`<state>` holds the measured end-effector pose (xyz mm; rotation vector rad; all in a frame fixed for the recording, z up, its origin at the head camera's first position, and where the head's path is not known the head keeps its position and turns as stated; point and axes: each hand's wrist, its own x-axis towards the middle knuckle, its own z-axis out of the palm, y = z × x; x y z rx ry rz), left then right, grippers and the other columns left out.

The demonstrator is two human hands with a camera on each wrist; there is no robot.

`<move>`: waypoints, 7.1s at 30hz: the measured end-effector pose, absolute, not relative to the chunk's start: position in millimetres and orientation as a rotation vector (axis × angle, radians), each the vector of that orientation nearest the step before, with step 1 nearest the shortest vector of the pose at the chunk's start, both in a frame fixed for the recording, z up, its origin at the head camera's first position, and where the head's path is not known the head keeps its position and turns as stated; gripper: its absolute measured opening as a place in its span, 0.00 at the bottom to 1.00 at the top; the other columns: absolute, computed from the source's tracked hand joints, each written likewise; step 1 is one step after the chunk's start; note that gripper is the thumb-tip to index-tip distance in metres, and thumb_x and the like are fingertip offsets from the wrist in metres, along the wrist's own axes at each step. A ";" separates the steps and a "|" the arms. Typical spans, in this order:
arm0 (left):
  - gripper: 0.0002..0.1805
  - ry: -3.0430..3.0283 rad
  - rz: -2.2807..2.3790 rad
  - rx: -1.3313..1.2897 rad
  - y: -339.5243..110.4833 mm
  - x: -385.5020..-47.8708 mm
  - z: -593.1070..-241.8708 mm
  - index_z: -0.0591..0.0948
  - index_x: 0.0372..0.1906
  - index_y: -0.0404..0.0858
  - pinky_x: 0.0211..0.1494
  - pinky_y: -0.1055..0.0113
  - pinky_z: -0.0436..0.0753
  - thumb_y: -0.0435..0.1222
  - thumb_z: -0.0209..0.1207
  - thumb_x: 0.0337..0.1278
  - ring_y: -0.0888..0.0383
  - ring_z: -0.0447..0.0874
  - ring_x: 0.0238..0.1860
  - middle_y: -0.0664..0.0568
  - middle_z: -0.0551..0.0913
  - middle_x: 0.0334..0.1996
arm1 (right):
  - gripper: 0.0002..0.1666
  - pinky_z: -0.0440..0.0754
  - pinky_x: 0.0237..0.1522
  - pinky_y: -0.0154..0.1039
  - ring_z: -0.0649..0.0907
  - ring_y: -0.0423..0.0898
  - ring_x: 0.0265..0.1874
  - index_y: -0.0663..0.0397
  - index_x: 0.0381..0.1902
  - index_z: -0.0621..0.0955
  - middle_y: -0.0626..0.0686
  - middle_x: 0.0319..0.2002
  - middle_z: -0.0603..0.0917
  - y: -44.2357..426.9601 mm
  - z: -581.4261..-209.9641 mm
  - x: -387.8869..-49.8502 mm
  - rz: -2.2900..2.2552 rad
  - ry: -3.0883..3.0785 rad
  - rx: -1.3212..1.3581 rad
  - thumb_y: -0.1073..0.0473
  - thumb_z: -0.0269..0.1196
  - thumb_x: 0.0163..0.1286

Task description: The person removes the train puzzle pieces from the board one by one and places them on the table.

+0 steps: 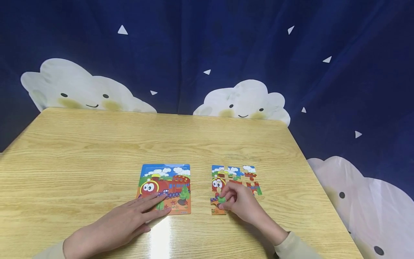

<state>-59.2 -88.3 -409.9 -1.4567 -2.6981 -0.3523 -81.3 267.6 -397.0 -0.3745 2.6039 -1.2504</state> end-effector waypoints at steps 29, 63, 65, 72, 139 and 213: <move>0.32 -2.745 -0.314 -1.436 -88.6 -59.3 -407.9 0.72 0.70 0.50 0.63 0.53 0.73 0.38 0.66 0.58 0.45 0.69 0.67 0.44 0.65 0.72 | 0.13 0.76 0.23 0.33 0.77 0.36 0.24 0.55 0.35 0.82 0.47 0.27 0.79 361.4 -389.0 -63.8 -0.958 2.792 -0.127 0.66 0.74 0.53; 0.33 -2.703 -0.374 -1.451 -92.7 -58.5 -408.1 0.72 0.70 0.49 0.61 0.52 0.75 0.37 0.66 0.58 0.45 0.69 0.67 0.43 0.68 0.69 | 0.08 0.78 0.27 0.34 0.82 0.38 0.28 0.59 0.36 0.82 0.48 0.29 0.83 334.6 -381.8 -71.3 -1.080 2.851 -0.128 0.66 0.71 0.59; 0.34 -2.682 -0.372 -1.450 -94.8 -57.9 -408.4 0.72 0.70 0.49 0.61 0.52 0.75 0.36 0.67 0.56 0.44 0.70 0.66 0.42 0.69 0.68 | 0.09 0.80 0.29 0.34 0.82 0.39 0.29 0.62 0.38 0.83 0.51 0.31 0.84 321.0 -381.0 -76.0 -1.188 2.781 -0.166 0.67 0.70 0.60; 0.34 -2.624 -0.381 -1.424 -104.1 -52.7 -409.8 0.73 0.68 0.48 0.60 0.52 0.76 0.36 0.67 0.55 0.42 0.72 0.65 0.39 0.71 0.66 | 0.19 0.82 0.44 0.34 0.86 0.51 0.43 0.75 0.51 0.77 0.66 0.46 0.84 269.8 -379.1 -89.2 -1.542 2.342 -0.238 0.67 0.65 0.66; 0.30 -2.647 -0.352 -1.385 -109.3 -44.4 -411.3 0.78 0.64 0.48 0.54 0.49 0.79 0.37 0.68 0.53 0.40 0.76 0.61 0.37 0.70 0.67 | 0.12 0.74 0.25 0.29 0.75 0.37 0.22 0.64 0.38 0.84 0.50 0.30 0.80 134.3 -402.6 -99.1 -1.324 2.511 -0.555 0.67 0.73 0.56; 0.30 -2.622 -0.376 -1.371 -109.7 -44.5 -412.1 0.77 0.65 0.50 0.55 0.52 0.79 0.37 0.68 0.54 0.44 0.73 0.64 0.39 0.71 0.66 | 0.12 0.71 0.21 0.32 0.74 0.36 0.18 0.56 0.32 0.82 0.43 0.21 0.78 301.5 -389.6 -72.8 -0.906 2.902 -0.179 0.63 0.76 0.52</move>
